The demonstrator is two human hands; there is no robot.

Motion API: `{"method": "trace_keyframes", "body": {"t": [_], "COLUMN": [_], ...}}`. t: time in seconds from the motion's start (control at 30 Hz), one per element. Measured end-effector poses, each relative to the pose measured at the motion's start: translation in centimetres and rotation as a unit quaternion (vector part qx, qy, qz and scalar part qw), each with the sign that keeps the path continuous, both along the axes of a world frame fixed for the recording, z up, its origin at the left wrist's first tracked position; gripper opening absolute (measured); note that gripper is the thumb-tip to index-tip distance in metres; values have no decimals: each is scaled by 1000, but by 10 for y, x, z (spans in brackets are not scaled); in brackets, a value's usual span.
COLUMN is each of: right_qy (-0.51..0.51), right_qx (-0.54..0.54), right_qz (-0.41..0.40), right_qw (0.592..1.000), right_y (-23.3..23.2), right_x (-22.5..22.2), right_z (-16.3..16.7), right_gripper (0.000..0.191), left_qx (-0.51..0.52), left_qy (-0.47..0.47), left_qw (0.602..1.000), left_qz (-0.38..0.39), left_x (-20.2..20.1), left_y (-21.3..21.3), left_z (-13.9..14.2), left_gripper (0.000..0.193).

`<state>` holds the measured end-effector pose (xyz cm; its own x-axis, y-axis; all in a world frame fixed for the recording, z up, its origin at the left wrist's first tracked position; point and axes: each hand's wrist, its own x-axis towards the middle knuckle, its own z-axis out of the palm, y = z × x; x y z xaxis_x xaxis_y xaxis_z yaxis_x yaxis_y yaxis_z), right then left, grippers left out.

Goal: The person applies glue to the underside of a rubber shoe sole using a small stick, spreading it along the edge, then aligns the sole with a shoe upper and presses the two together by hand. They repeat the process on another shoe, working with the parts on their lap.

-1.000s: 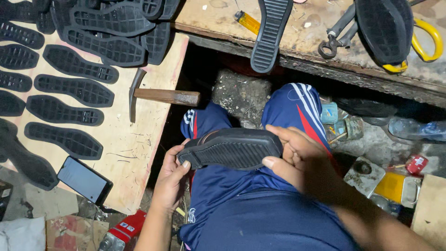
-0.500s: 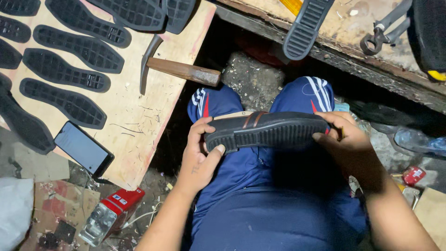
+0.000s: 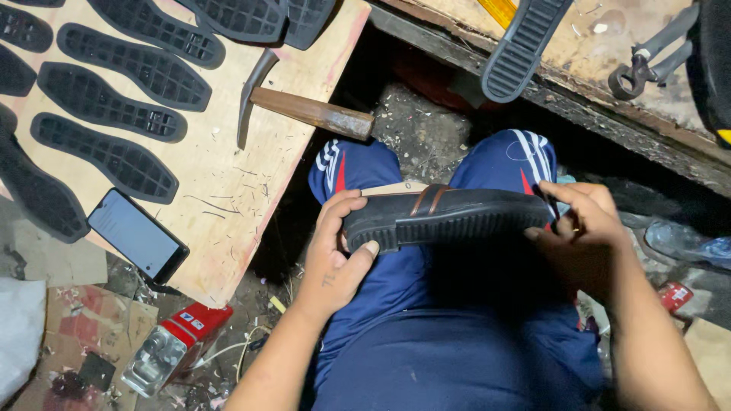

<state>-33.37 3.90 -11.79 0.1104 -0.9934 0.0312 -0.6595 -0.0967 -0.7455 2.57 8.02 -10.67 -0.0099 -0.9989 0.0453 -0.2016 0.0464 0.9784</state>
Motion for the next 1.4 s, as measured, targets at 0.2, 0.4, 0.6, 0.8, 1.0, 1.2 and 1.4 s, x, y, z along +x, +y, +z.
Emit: {"method": "trace_keyframes", "body": {"t": [0.2,0.4,0.6,0.8,1.0,1.2,1.4], "right_qy": [25,16,-111,-84,-87,43,-1], "right_qx": [-69,-23,-13,21,-19,-42,-93], "right_qz": [22,152,245,265,286,276,239], "right_qw": [997,988,963,960,954,959,967], "right_y": [12,10,-5,-13,-18,-15,-8], "right_x": [9,72,114,123,133,123,115], "right_z": [42,64,71,69,66,75,74], "right_gripper": [19,19,21,21,19,13,14], "left_qx": [17,-3,47,3,11,57,20], "left_qy": [8,5,45,24,42,20,50], "left_qw": [1000,1000,998,1000,999,998,998], "left_qz": [12,6,11,1,4,21,12], "left_x": [-3,-4,-3,-2,-3,-4,-5], "left_y": [-2,0,2,2,1,2,2], "left_z": [0,1,4,4,4,5,2], "left_gripper": [60,60,60,59,59,60,60]}}
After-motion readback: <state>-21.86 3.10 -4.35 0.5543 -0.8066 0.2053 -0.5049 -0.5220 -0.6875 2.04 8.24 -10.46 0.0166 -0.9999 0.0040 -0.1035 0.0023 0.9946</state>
